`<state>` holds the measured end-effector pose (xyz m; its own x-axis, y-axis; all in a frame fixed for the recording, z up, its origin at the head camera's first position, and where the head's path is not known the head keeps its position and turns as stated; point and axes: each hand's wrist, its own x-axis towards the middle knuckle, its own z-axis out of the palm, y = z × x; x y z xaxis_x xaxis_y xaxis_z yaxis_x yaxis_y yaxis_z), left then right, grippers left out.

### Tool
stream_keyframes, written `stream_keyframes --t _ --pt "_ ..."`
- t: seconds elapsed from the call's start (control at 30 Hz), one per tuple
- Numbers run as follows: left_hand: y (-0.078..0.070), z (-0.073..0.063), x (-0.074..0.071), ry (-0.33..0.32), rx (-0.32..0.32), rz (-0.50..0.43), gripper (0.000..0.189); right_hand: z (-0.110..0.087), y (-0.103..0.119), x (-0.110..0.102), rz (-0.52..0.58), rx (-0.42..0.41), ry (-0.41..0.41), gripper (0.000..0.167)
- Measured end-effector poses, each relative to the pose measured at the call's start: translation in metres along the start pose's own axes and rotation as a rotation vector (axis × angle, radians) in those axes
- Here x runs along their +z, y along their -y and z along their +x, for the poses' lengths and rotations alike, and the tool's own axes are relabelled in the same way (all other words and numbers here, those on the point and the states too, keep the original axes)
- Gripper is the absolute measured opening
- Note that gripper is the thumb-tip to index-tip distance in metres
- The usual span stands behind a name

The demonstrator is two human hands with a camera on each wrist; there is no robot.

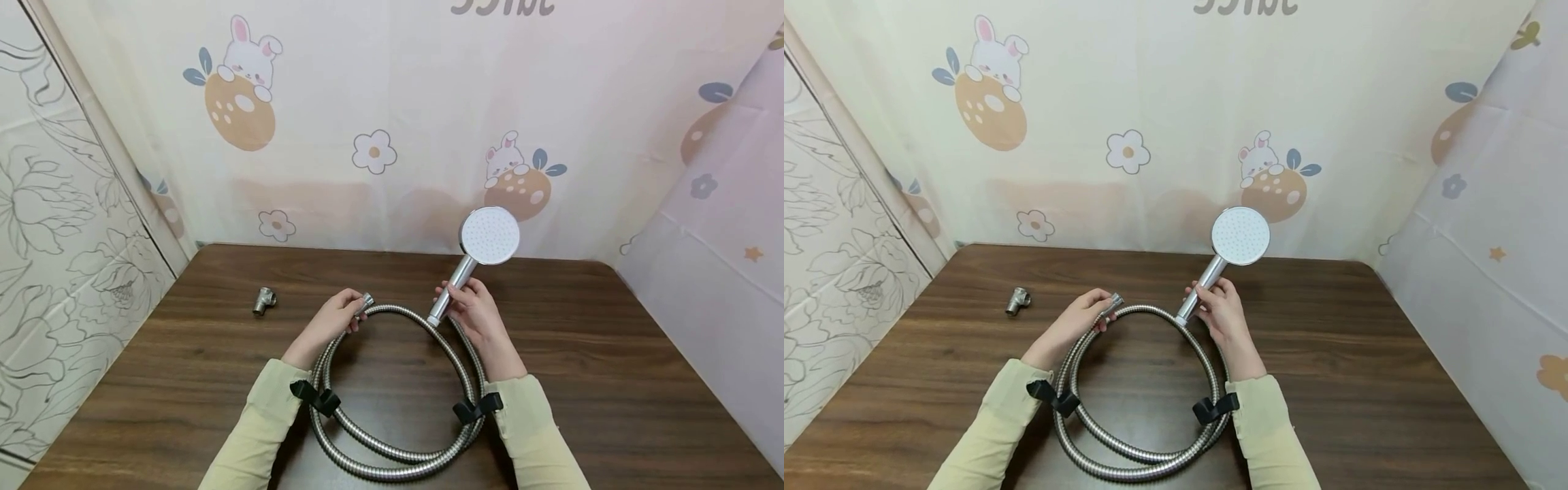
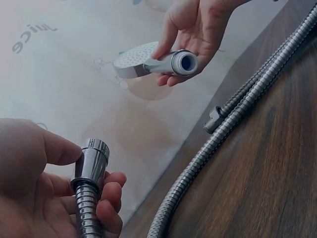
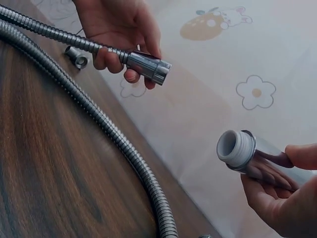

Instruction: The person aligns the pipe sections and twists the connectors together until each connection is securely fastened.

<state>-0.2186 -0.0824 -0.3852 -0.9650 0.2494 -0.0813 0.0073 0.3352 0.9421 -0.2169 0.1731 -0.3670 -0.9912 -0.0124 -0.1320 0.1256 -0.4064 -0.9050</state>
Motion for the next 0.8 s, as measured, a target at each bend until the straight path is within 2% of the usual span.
stream_keyframes --t 0.2,0.8 --pt "0.001 0.0 0.0 0.008 0.023 0.013 0.023 -0.002 0.0 0.006 -0.036 -0.016 0.01 0.037" --pt "0.0 -0.003 0.001 0.035 0.021 -0.008 0.024 -0.003 -0.003 0.014 -0.092 -0.036 0.016 0.036"
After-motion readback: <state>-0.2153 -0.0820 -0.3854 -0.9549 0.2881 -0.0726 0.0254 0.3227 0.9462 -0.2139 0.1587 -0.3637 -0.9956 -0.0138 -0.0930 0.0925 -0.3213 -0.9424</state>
